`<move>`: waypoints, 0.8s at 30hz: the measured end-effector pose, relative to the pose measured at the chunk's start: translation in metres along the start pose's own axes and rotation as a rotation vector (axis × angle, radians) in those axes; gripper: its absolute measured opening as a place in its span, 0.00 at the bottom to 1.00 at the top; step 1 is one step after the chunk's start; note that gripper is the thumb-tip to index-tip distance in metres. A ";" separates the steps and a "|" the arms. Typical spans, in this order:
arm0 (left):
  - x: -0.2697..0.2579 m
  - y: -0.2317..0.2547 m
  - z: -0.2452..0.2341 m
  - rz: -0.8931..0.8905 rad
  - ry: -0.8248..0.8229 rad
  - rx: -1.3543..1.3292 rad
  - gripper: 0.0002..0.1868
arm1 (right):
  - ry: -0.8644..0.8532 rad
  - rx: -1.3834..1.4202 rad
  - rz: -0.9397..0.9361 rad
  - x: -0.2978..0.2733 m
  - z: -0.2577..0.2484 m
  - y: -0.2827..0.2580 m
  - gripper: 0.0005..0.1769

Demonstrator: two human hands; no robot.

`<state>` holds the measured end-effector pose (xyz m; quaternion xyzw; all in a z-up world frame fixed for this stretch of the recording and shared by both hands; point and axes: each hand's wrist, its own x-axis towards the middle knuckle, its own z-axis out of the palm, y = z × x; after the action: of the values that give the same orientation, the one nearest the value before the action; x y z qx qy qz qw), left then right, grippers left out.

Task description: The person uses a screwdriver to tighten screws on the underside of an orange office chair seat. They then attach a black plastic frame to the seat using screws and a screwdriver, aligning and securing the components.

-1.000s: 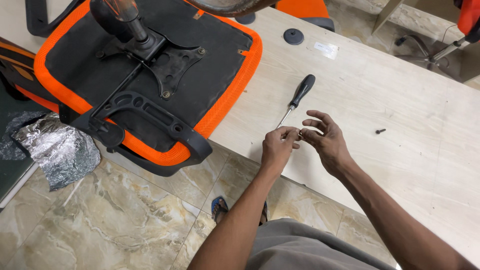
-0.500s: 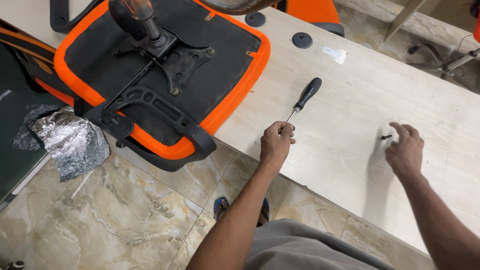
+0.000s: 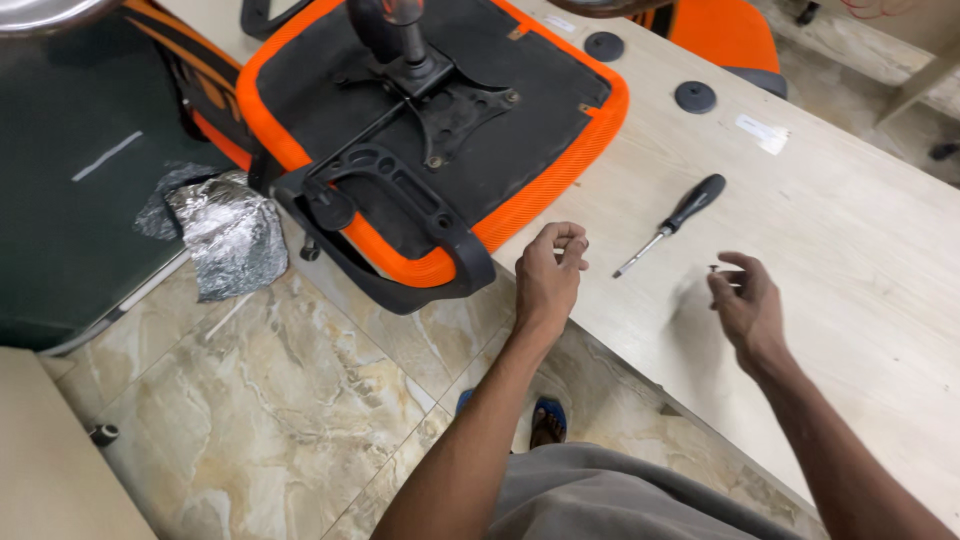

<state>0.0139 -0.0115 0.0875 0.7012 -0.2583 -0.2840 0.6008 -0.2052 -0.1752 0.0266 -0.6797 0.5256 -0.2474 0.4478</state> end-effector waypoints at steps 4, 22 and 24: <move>0.019 0.003 -0.061 0.278 0.220 0.015 0.11 | -0.217 0.178 -0.099 -0.022 0.083 -0.085 0.16; 0.080 -0.056 -0.187 0.307 0.155 0.208 0.08 | -0.126 0.172 -0.101 -0.066 0.249 -0.194 0.14; 0.075 -0.052 -0.182 0.370 0.118 0.263 0.07 | -0.104 0.192 -0.072 -0.066 0.248 -0.192 0.14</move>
<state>0.1967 0.0704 0.0507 0.7296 -0.3816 -0.0914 0.5601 0.0683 -0.0183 0.0834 -0.6640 0.4509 -0.2767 0.5284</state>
